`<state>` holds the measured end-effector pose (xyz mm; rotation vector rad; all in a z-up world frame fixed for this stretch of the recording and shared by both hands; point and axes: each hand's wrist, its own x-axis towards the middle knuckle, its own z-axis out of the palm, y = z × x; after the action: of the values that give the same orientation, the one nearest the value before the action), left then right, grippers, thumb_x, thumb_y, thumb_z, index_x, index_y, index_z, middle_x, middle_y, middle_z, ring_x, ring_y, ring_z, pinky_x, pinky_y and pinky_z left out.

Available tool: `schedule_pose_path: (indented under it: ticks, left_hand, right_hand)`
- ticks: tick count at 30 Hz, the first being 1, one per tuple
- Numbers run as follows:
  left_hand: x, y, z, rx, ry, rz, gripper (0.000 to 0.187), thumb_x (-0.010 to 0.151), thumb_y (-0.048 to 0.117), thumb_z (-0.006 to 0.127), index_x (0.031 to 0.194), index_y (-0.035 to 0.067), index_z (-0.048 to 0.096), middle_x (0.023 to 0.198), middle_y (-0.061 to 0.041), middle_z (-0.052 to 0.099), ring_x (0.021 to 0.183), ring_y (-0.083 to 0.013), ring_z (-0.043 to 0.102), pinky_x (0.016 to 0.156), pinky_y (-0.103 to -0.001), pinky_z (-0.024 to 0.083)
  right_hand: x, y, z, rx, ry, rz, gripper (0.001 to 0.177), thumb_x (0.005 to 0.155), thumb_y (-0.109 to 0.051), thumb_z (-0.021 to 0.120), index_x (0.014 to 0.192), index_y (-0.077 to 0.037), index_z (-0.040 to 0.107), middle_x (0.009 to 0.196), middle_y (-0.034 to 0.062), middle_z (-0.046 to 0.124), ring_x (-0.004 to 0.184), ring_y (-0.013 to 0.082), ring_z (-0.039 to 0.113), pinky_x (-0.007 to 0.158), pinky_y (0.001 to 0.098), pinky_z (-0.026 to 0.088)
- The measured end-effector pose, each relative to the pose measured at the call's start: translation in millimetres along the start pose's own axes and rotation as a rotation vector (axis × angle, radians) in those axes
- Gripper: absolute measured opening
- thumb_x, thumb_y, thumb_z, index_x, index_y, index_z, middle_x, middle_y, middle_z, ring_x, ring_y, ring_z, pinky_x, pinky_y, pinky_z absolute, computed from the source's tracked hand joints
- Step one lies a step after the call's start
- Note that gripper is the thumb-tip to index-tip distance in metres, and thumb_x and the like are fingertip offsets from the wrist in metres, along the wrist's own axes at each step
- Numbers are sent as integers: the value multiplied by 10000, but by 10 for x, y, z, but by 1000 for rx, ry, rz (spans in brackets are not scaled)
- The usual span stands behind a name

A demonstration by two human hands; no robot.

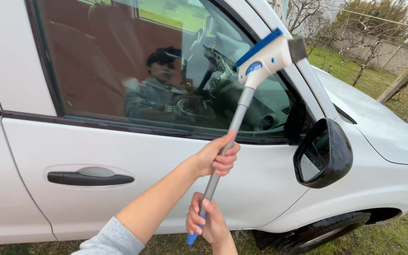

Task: Wash the exterior and windows of a white pickup truck using a hose, brush, and squeegee.

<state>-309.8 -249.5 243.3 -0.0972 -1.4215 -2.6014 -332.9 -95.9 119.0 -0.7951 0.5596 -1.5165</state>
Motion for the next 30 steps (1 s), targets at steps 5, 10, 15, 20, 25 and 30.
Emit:
schedule_pose_path:
  ticks: [5, 10, 15, 20, 25, 30]
  left_hand:
    - [-304, 1134, 174, 375, 374, 291, 469, 996, 557, 455, 877, 109, 522, 713, -31, 564, 586, -151, 591, 587, -357, 549]
    - [-215, 1720, -259, 771, 863, 529, 408, 1034, 466, 450, 953, 71, 507, 743, -79, 590, 603, -211, 586, 577, -426, 521]
    - [-300, 2177, -497, 1339, 1138, 583, 467, 1081, 445, 440, 970, 2, 535, 812, -194, 699, 738, -364, 694, 687, -484, 553]
    - [-504, 2119, -469, 1556, 1242, 430, 454, 1063, 451, 441, 1026, 4, 511, 871, -246, 698, 828, -464, 696, 696, -568, 540]
    - [-387, 1903, -618, 1492, 1202, 492, 440, 1070, 442, 437, 1020, 6, 476, 805, -246, 693, 758, -470, 688, 657, -563, 541]
    - [-519, 1378, -630, 1435, 1169, 481, 412, 1081, 414, 428, 1005, 9, 436, 716, -231, 674, 660, -458, 677, 593, -540, 542]
  right_hand:
    - [663, -244, 797, -746, 602, -266, 333, 1054, -285, 559, 854, -29, 486, 533, 20, 452, 399, 143, 414, 368, 350, 355]
    - [1375, -183, 1489, -1275, 707, -494, 274, 1032, -231, 557, 885, -2, 523, 567, 166, 600, 448, 289, 565, 463, 461, 417]
    - [1884, -9, 2019, -980, 591, -418, 312, 1060, -253, 531, 916, 22, 499, 619, 159, 606, 483, 278, 572, 474, 443, 446]
    - [2343, 565, 1581, -822, 362, -734, 280, 1071, -241, 598, 1031, 28, 531, 823, 79, 706, 708, 147, 666, 613, 313, 539]
    - [2158, 290, 1599, -732, 497, -415, 273, 1028, -281, 561, 998, -12, 524, 664, 33, 581, 515, 85, 514, 446, 283, 418]
    - [1771, 460, 1319, -749, 574, -178, 301, 1056, -313, 498, 933, -39, 499, 576, -15, 448, 429, 66, 405, 371, 273, 356]
